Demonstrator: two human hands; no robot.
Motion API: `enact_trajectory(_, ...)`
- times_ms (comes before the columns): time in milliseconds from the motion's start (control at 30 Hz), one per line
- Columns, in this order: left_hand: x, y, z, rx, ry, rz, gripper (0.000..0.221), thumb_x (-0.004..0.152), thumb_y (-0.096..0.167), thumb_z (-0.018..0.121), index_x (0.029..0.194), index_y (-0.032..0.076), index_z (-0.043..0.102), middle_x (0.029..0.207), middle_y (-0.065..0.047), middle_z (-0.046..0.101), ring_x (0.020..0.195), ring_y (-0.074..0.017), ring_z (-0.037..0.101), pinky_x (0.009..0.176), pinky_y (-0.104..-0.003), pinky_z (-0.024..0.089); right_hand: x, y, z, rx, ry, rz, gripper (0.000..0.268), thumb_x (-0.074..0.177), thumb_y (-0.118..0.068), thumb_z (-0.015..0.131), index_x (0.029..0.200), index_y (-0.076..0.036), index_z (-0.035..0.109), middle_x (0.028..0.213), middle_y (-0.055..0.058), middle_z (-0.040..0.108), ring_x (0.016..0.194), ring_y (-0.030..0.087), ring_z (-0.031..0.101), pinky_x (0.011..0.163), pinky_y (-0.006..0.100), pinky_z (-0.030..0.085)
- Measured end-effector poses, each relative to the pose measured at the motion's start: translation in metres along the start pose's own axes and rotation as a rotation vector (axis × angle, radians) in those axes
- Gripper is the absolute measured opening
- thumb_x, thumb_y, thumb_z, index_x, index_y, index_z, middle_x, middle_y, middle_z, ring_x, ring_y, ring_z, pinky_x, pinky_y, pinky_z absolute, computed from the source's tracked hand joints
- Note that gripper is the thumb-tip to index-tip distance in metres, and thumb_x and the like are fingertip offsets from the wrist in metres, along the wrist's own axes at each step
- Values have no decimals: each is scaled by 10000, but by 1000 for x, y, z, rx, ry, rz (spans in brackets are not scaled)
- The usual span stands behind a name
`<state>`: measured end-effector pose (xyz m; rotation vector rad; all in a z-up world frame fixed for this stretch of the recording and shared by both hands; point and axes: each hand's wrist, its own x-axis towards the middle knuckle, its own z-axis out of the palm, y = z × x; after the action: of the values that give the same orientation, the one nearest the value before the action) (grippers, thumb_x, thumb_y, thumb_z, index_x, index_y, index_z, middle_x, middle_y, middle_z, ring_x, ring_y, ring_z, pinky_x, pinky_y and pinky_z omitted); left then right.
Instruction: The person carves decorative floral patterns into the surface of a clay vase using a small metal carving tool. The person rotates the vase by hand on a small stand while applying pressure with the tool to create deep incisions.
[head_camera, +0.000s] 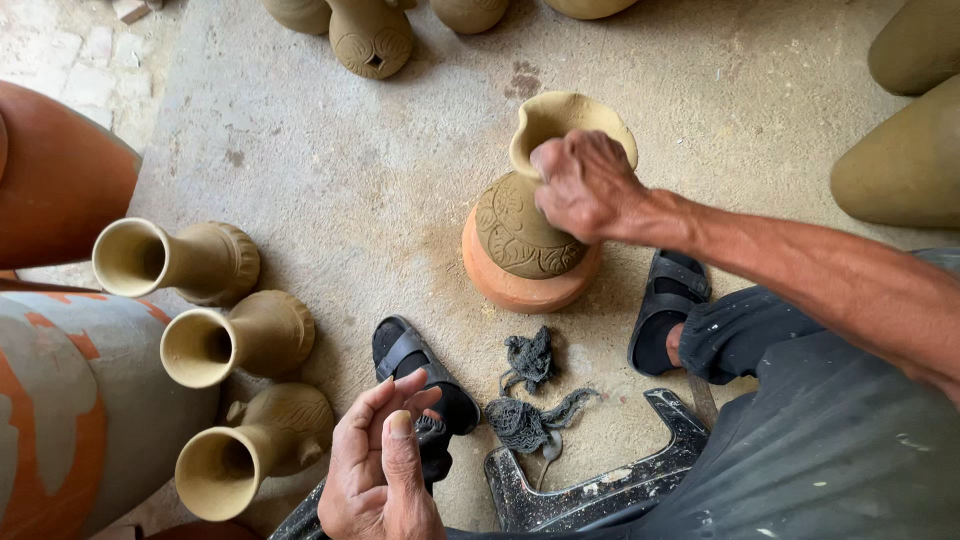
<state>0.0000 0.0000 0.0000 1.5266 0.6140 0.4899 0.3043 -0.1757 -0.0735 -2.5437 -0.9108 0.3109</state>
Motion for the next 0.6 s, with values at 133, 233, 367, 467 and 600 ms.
enact_trajectory(133, -3, 13, -2, -28, -19, 28, 354, 1046, 71, 514, 1317, -156, 510, 1208, -269, 717, 1032, -284, 753, 957, -393, 588, -25, -16, 5, -119, 69, -289, 96, 751, -1, 493, 669, -18, 538, 495, 46, 468, 370, 147, 415, 331, 350, 340)
enact_trajectory(233, -5, 23, 3, 1, 27, 3, 335, 1040, 61, 527, 1295, -154, 547, 1172, -261, 736, 1032, -280, 753, 988, -391, 574, -45, -28, 7, -230, -33, -430, 116, 762, -44, 514, 650, -33, 544, 442, 35, 436, 337, 169, 375, 301, 381, 314)
enact_trajectory(367, -8, 37, 7, 15, 25, -11, 325, 1033, 44, 522, 1295, -146, 549, 1169, -252, 736, 1043, -272, 754, 996, -393, 583, -62, -42, 2, -386, -45, -533, 130, 606, -75, 547, 717, -8, 551, 571, 110, 516, 495, 218, 476, 500, 413, 428)
enact_trajectory(467, -7, 40, 13, 47, 7, -16, 317, 1033, 31, 520, 1291, -149, 553, 1176, -256, 732, 1044, -276, 748, 988, -393, 579, -67, -50, -13, -359, 35, -549, 179, 638, -107, 577, 779, 1, 565, 653, 138, 567, 588, 265, 548, 591, 446, 474)
enact_trajectory(600, -9, 35, 15, -1, -9, 15, 304, 1049, 29, 510, 1287, -157, 547, 1182, -278, 716, 1040, -286, 743, 994, -393, 584, -77, -56, -31, -346, 307, -707, 370, 783, -205, 560, 1016, 69, 642, 841, 199, 641, 735, 288, 654, 670, 415, 534)
